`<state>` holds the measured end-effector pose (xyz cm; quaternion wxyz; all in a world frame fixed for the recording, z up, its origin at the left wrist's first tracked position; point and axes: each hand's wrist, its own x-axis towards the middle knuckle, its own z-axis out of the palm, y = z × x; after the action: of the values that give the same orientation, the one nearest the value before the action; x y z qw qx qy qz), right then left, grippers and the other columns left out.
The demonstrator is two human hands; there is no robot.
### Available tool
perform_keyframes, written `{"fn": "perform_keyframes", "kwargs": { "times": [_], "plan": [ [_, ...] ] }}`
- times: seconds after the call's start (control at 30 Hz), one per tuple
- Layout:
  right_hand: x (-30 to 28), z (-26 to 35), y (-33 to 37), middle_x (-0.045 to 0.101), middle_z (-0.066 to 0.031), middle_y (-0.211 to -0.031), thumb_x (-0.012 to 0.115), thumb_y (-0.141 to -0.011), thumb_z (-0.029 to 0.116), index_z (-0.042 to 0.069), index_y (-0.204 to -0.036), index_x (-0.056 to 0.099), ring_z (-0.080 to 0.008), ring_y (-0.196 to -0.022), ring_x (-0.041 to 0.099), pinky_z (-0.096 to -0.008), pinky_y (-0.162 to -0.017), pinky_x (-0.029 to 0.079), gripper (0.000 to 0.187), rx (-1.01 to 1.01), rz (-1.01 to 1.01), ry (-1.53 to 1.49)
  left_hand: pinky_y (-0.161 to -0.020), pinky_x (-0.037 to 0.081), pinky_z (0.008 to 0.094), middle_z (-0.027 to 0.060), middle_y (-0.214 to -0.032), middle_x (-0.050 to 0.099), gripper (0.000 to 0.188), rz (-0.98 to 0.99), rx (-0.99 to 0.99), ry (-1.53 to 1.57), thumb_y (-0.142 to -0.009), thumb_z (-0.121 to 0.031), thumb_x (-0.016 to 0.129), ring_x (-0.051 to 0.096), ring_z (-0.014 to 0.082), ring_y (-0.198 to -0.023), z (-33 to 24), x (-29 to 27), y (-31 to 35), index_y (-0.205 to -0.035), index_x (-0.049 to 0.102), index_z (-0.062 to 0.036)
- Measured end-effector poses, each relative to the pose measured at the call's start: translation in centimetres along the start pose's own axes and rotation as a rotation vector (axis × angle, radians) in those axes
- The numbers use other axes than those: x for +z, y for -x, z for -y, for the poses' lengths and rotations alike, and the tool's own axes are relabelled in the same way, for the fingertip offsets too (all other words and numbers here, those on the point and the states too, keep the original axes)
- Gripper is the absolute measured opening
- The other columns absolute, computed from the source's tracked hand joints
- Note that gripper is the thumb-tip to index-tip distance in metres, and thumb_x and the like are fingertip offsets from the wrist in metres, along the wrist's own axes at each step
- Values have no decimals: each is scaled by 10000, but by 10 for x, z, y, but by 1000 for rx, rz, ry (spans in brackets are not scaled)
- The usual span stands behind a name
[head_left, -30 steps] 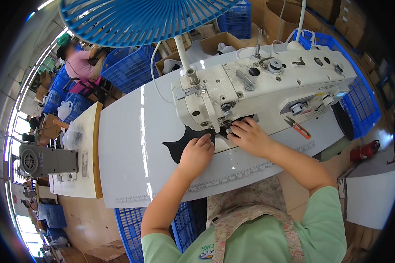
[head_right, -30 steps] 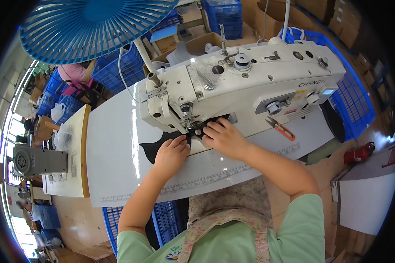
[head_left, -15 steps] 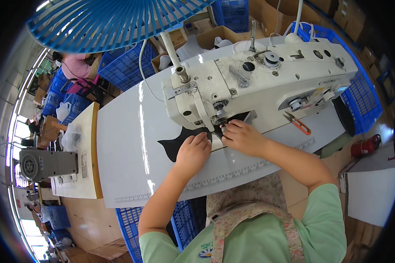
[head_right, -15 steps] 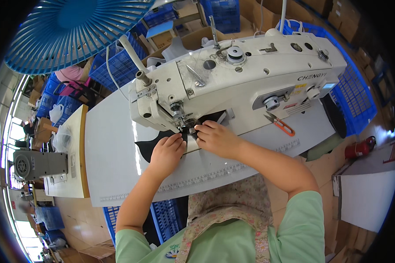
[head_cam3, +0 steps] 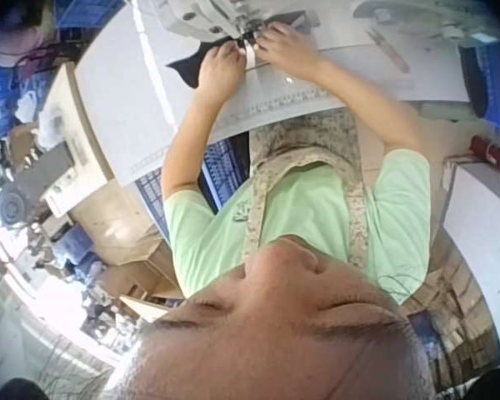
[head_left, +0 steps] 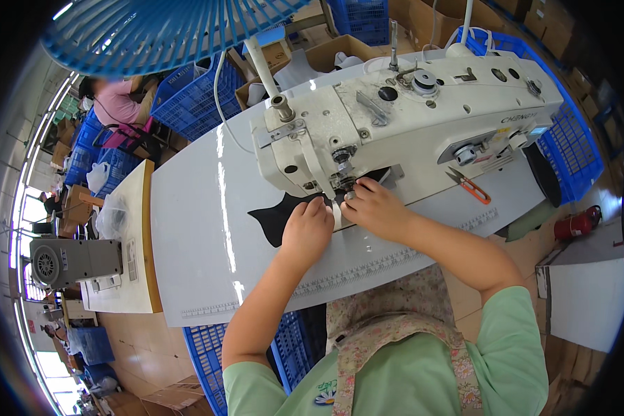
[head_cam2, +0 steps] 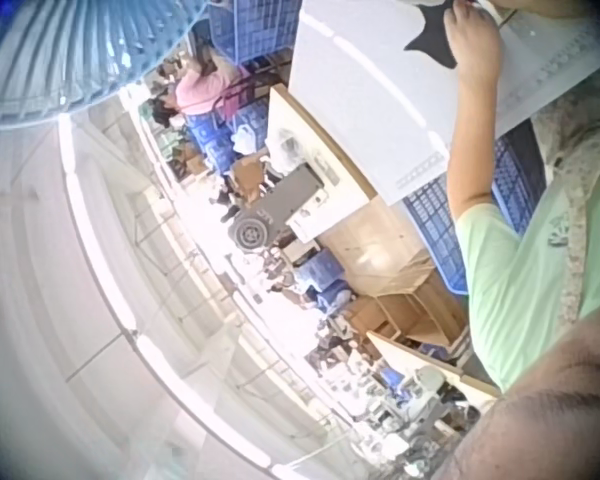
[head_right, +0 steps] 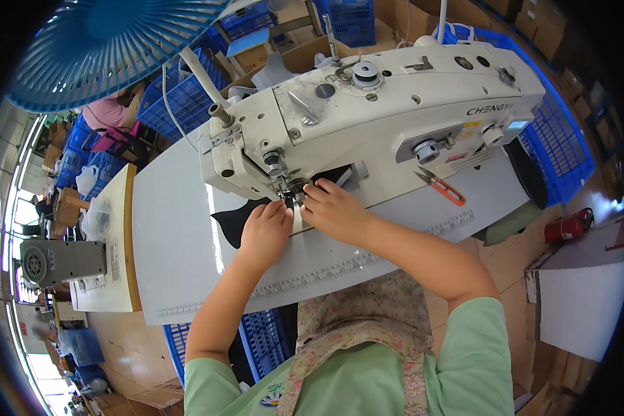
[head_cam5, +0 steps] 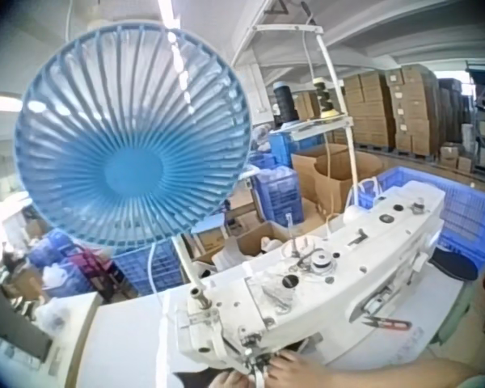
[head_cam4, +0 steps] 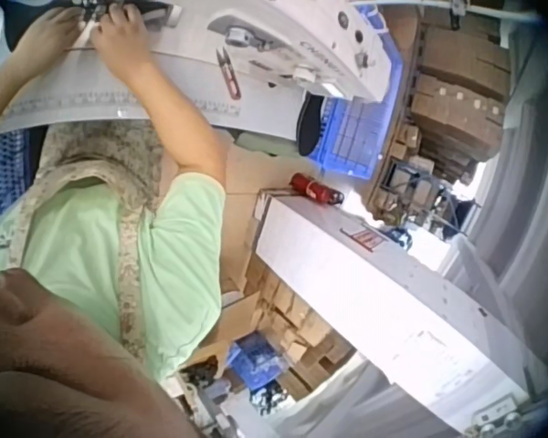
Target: The person finishes sewing a grey fabric piece on a sewing machine, cuts the thread using snips, and holds the piece by hand. Then, the person retrieves black fabric pieces from a crate and sews them together on the sewing machine.
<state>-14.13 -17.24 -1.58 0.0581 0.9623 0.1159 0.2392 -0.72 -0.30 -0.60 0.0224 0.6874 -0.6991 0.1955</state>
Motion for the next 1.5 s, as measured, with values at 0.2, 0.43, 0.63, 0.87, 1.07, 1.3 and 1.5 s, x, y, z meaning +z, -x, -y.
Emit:
{"fn": "perform_keyframes", "kwargs": {
  "times": [0.2, 0.43, 0.63, 0.87, 1.07, 1.3, 1.5],
  "plan": [
    [5, 4, -5, 674, -48, -859, 603, -790, 180, 90, -781, 629, -233, -1044, 579, -377, -951, 412, 94, 48, -41, 49, -861, 494, 341, 120, -1005, 668, 193, -2, -20, -28, -738, -104, 616, 603, 241, -1018, 0, 4, -5, -903, 631, -4],
    [13, 7, -10, 662, -8, -791, 609, -786, 178, 122, -761, 640, -211, -991, 571, -361, -945, 395, 69, 107, 1, 94, -855, 488, 340, 106, -971, 660, 149, 7, -21, -83, -742, -108, 619, 601, 236, -965, 0, 10, -9, -858, 622, -16],
    [10, 5, -10, 669, -20, -863, 597, -791, 174, 115, -797, 648, -212, -1042, 560, -357, -944, 394, 78, 95, -39, 94, -912, 472, 348, 104, -996, 656, 193, 100, -87, -80, -761, -117, 611, 602, 247, -1021, -6, 5, -8, -920, 633, -11],
    [-12, -23, 16, 634, -57, -1008, 578, -796, 167, 98, -854, 625, -226, -1016, 571, -387, -947, 412, 101, 159, -190, 70, -1029, 412, 408, 124, -1116, 642, 256, 23, -229, -39, -790, -122, 591, 581, 286, -1134, 2, -33, 26, -1022, 639, -24],
    [-25, -2, 3, 571, -67, -892, 617, -746, 145, 90, -773, 647, -231, -869, 586, -375, -716, 503, 68, 22, 248, -107, -682, 417, 329, 43, -801, 593, 220, 215, -49, -53, -725, -138, 622, 567, 201, -794, -3, -49, 23, -925, 646, -50],
    [-12, -3, -21, 607, -54, -855, 611, -762, 155, 120, -651, 664, -230, -805, 621, -333, -733, 476, 128, -317, -36, -25, -634, 407, 324, 8, -747, 519, 117, 117, 37, -45, -693, -123, 627, 532, 198, -737, -12, -43, 1, -798, 587, -90],
    [-21, 6, -22, 682, -72, -850, 591, -797, 206, 108, -728, 683, -227, -797, 655, -397, -778, 483, 151, -162, 357, -38, -844, 478, 361, 69, -962, 658, 124, -47, 220, -22, -776, -124, 597, 628, 256, -1008, 6, -40, -8, -887, 602, -68]
  ]
}}
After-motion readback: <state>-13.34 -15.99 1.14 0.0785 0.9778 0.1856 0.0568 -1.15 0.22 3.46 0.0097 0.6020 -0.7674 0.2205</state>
